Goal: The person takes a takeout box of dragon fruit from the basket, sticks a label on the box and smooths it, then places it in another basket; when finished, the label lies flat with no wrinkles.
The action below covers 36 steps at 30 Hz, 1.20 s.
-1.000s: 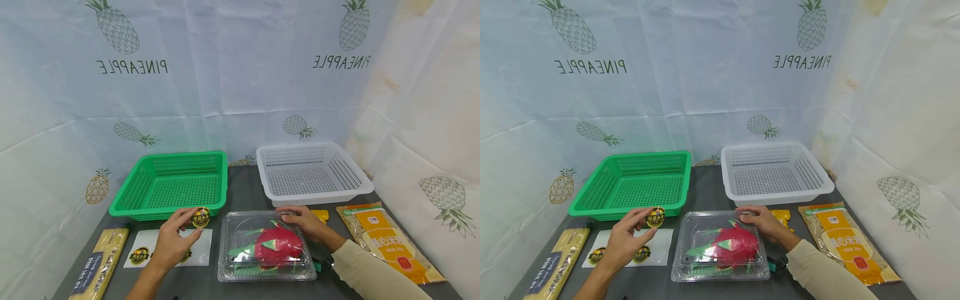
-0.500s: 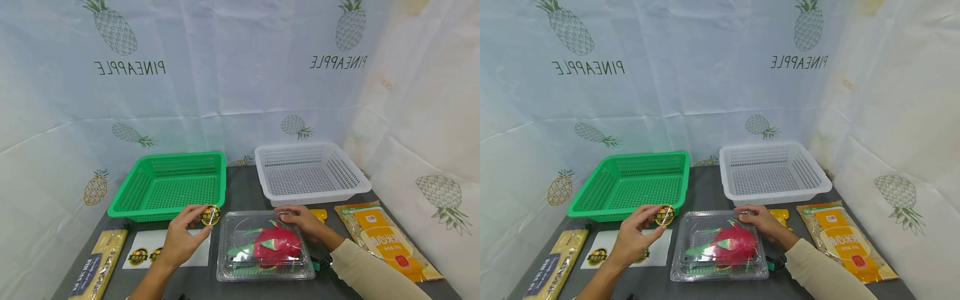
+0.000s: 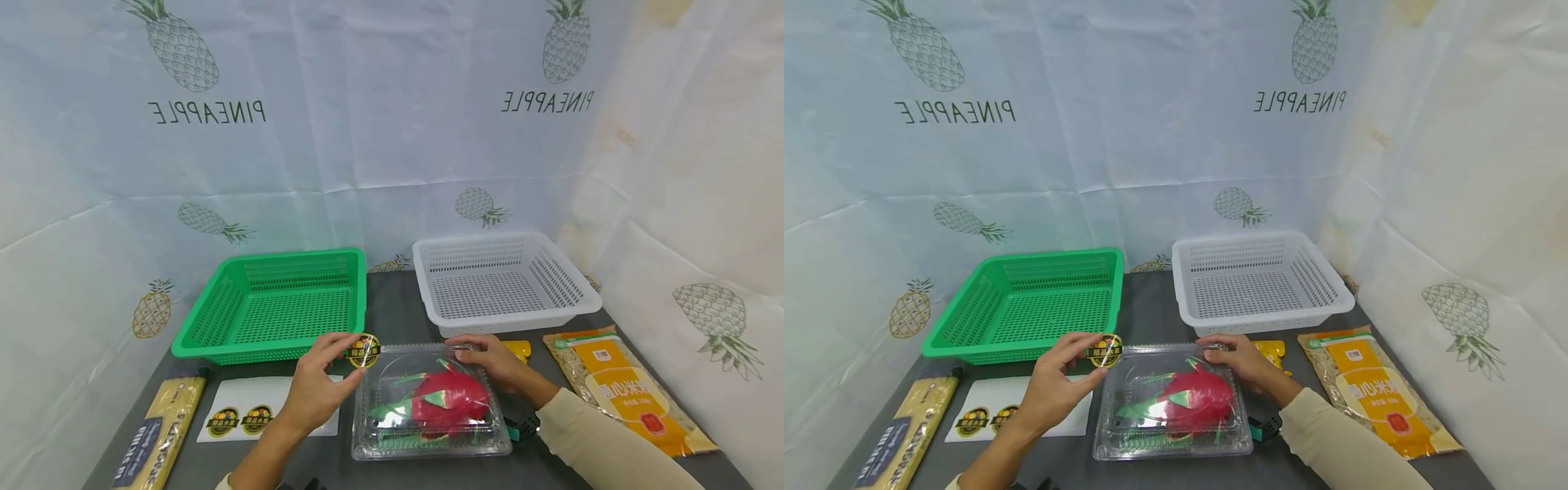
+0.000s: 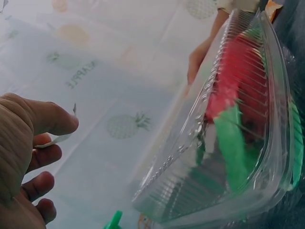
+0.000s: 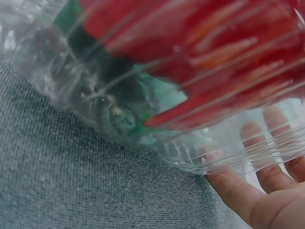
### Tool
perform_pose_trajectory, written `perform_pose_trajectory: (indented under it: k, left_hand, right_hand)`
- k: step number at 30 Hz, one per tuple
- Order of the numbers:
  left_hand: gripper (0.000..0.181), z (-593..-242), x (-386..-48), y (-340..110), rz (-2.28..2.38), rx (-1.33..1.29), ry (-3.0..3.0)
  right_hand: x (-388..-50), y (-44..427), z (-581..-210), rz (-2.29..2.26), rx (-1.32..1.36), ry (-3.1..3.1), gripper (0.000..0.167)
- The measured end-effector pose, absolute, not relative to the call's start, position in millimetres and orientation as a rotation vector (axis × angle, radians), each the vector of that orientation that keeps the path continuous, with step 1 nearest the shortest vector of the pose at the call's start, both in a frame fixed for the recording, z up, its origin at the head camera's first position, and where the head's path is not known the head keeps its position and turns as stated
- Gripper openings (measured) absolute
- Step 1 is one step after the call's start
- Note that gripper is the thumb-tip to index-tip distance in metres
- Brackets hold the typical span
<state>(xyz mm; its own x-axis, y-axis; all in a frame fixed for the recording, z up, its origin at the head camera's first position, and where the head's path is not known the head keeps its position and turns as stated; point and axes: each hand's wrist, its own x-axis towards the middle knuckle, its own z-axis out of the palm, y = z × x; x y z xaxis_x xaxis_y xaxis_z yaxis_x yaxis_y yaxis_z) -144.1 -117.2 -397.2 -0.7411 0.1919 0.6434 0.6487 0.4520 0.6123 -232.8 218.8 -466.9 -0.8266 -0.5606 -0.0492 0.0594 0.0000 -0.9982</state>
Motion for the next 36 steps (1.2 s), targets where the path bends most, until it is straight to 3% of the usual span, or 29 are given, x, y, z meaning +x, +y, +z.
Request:
perform_pose_trajectory:
  k: [36]
  left_hand:
    - [0.045, -414, -150, -59, -1.28, -0.783, -2.377]
  right_hand:
    - [-234, 218, -467, -1.873, -0.519, 1.861, 0.042]
